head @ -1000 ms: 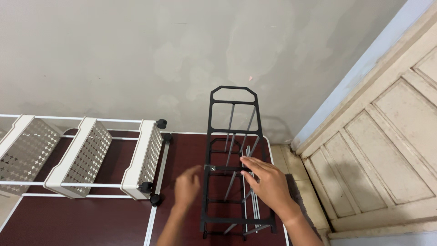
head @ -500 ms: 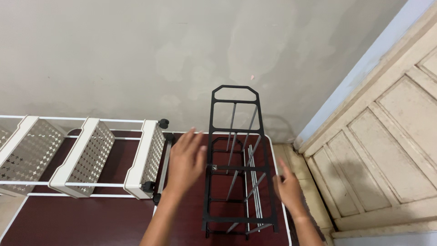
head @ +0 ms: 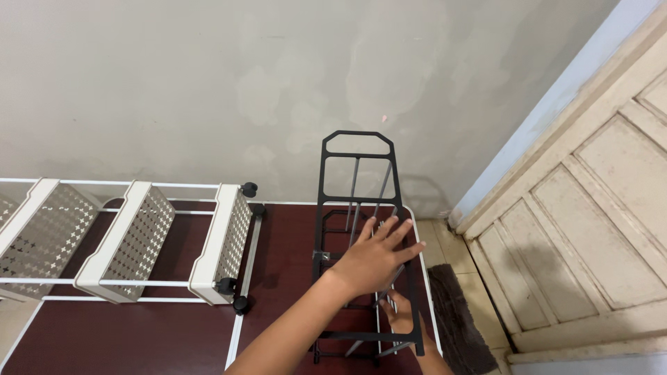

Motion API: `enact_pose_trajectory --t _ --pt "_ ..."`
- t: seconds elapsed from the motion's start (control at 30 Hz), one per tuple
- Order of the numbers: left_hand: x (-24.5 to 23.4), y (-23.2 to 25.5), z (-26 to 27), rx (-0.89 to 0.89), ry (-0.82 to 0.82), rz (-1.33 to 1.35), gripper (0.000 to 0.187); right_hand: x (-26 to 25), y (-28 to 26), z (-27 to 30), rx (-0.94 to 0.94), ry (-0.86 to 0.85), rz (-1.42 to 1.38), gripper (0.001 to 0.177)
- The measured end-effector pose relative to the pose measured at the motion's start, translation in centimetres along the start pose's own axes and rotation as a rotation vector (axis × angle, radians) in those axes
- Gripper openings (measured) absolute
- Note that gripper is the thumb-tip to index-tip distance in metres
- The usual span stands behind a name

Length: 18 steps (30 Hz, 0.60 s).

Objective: The person assembles a dish rack on a table. They attach the metal frame to the plastic base, then insert multiple metal rods into the frame one by one. The person repeatedly checks and adjusts the rods and frame alignment throughout the process.

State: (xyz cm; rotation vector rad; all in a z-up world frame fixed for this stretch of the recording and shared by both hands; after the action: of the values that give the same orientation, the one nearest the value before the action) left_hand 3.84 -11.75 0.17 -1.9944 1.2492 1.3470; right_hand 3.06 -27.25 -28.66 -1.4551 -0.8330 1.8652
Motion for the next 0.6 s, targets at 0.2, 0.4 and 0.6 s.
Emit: enact_pose_trajectory --t 0.2,0.4,0.6 --pt "1.8 -0.2 0.5 -0.005 -0.142 0.089 0.063 -2.0 -3.8 1.1 0.188 -0.024 0.219 0.025" --pt "-0.8 -1.2 1.5 -0.012 0.029 0.116 0.060 -3.1 -6.8 2.8 0.229 0.062 0.163 0.025" --pt "-4.0 -2.5 3.0 -0.022 0.080 0.162 0.062 -3.9 -7.7 2.5 0.238 0.085 0.362 0.027"
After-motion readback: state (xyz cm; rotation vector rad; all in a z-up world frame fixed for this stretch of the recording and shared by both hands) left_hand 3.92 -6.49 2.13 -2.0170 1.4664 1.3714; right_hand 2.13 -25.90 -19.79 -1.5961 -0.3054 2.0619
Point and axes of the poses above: each hand's wrist, its own z-axis away from the middle knuckle, its own x-axis out of the palm, y = z × x, the point moved 5 cm from there along -z, towards the middle knuckle, and after that the axes turned 8 degrees about x, right-handed, at the moved point
